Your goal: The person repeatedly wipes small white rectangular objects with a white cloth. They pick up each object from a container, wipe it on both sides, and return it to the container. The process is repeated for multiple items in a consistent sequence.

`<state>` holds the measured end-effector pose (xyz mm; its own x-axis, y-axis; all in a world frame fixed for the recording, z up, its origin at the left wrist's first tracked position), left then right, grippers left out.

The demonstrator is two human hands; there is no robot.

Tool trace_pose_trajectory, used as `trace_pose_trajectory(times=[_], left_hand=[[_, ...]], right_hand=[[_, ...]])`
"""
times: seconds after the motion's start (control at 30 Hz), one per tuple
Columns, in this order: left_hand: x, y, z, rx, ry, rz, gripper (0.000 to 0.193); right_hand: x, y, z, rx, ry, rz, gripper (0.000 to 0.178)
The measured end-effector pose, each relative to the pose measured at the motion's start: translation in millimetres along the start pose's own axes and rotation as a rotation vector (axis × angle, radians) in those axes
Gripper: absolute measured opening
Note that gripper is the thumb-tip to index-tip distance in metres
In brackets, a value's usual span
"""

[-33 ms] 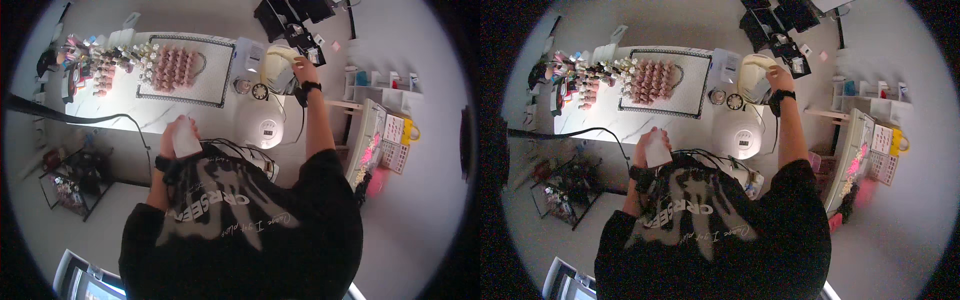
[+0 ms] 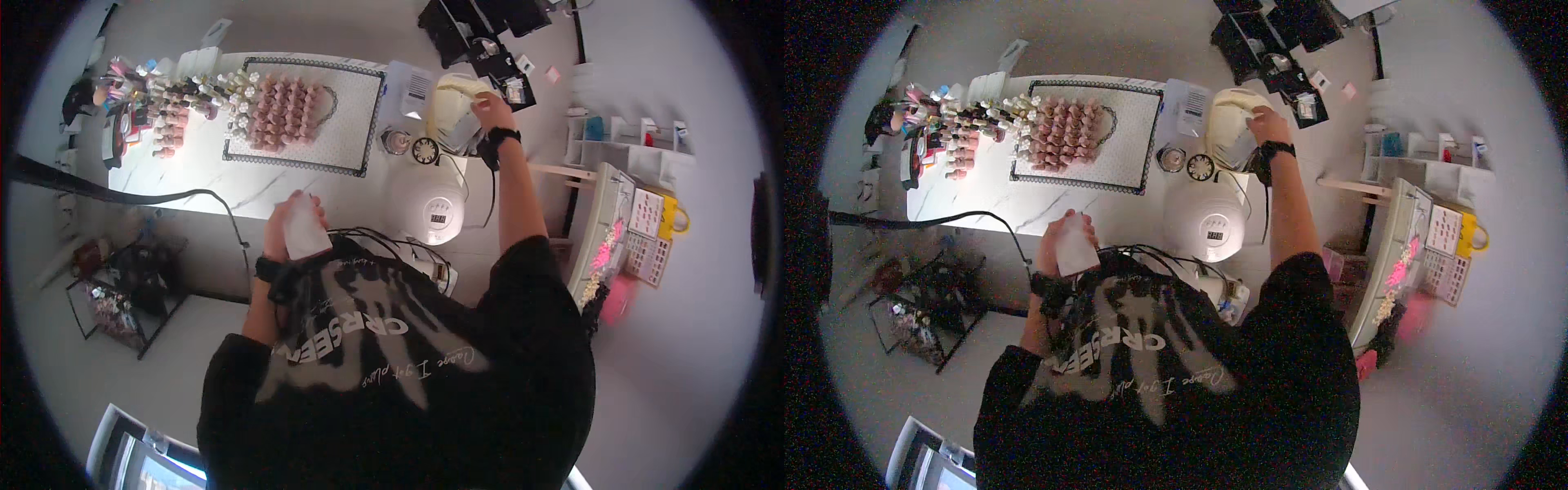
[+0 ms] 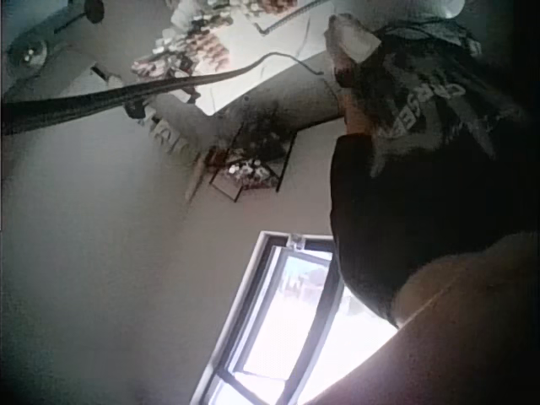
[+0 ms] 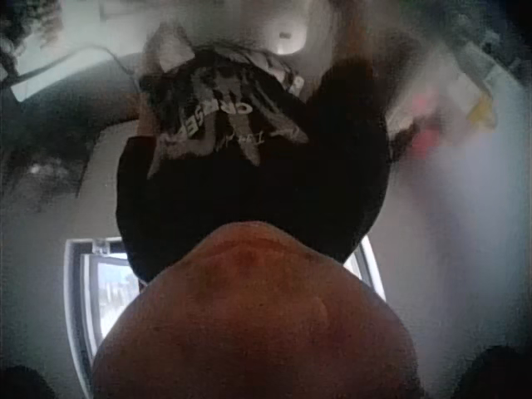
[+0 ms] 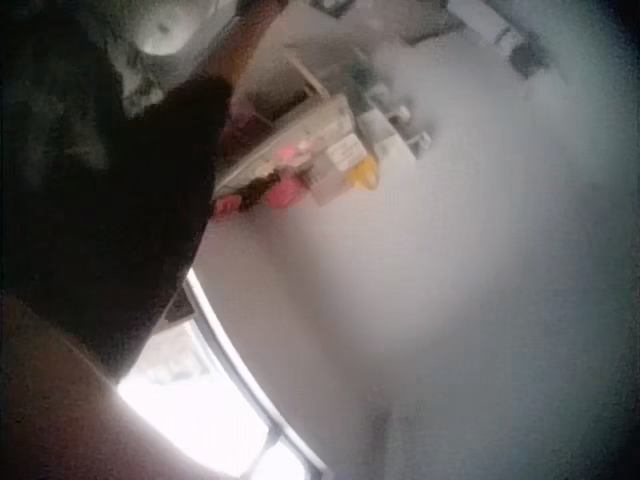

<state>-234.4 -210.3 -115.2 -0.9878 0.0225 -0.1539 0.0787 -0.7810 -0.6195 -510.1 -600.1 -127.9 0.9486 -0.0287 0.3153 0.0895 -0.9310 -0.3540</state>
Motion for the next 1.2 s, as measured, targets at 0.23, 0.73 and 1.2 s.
trace_pose_trajectory(times=[0.23,0.73,1.2], left_hand=[[21,7,13,-0.052,-0.072,0.109,0.023],[40,19,46,0.002,0.000,0.103,0.025],[56,-1,62,0.101,0.052,0.070,0.026]], right_hand=[[-16,75,109,-0.062,-0.271,-0.023,0.046],[-30,17,45,0.021,0.224,0.142,0.044],[-94,-2,85,0.062,0.627,0.059,0.073]])
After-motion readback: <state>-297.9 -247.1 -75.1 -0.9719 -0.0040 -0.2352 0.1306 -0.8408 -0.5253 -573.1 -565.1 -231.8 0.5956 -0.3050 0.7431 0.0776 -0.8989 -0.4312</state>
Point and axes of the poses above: each hand's wrist, its own y-axis towards the middle knuckle, its own z-axis out of the palm, x = y × z, the point moved 8 cm from there along y, towards the middle knuckle, and after that the axes turned 12 degrees about z, right-handed, at the moved point
